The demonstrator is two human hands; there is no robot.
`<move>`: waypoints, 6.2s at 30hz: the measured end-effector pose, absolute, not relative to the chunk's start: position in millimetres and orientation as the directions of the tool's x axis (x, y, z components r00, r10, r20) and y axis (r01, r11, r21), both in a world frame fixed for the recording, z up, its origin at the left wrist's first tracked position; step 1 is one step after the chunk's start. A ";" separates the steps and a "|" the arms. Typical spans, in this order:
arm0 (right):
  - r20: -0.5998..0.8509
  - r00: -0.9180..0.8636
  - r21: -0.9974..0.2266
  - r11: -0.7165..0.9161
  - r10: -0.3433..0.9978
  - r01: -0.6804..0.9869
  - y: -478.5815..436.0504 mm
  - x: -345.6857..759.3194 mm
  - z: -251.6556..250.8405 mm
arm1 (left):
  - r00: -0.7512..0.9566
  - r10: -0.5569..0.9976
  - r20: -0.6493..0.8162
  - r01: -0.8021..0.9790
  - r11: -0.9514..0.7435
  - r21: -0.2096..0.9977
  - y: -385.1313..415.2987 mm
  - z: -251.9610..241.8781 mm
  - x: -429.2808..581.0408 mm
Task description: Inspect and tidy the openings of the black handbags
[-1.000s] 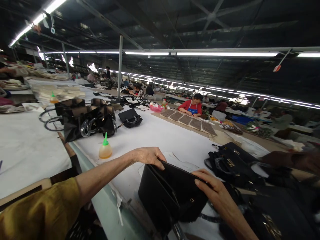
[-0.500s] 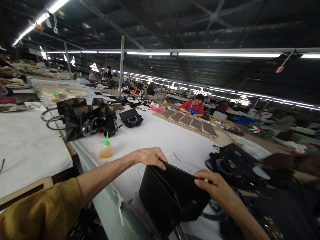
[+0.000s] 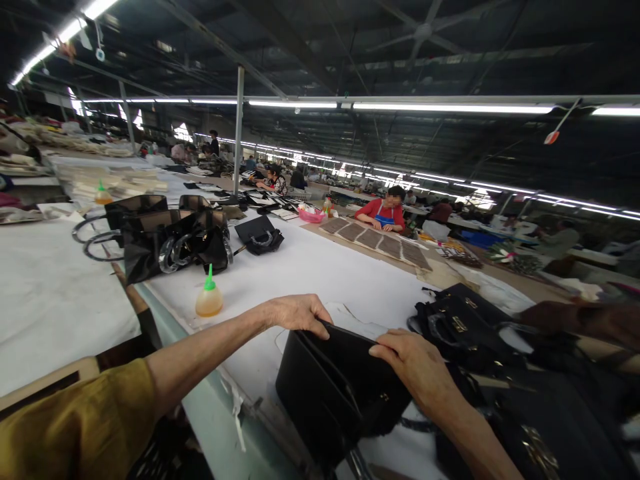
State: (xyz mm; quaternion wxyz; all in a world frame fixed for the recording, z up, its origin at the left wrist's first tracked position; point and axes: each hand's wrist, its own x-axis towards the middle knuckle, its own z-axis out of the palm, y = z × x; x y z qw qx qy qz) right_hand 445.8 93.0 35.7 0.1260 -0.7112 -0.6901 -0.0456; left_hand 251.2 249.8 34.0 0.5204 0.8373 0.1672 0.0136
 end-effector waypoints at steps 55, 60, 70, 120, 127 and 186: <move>0.044 0.067 0.000 -0.067 0.997 0.998 121.5 384.6 48.8 | 0.809 0.531 -0.254 0.528 -0.465 0.710 225.9 48.2 277.8; -0.024 0.043 -0.199 -0.047 0.999 0.979 128.4 384.7 57.1 | 0.847 0.453 -0.278 0.456 -0.351 0.818 233.0 44.4 271.3; 0.028 0.239 -0.050 -0.238 0.971 0.970 131.3 397.1 61.8 | 0.781 0.623 -0.057 0.241 -0.216 0.946 201.3 43.4 199.9; 0.005 0.180 -0.136 -0.178 0.984 0.975 99.9 443.7 32.5 | 0.845 0.523 0.108 0.046 -0.272 0.961 261.8 2.1 187.3; 0.018 0.117 -0.172 -0.112 0.993 0.979 100.4 447.4 30.5 | 0.835 0.546 0.069 0.090 -0.259 0.962 270.5 0.5 197.7; -0.079 0.004 -0.506 -0.043 0.997 0.861 197.0 377.6 41.6 | 0.772 0.633 -0.054 0.159 -0.109 0.981 269.1 -1.0 202.2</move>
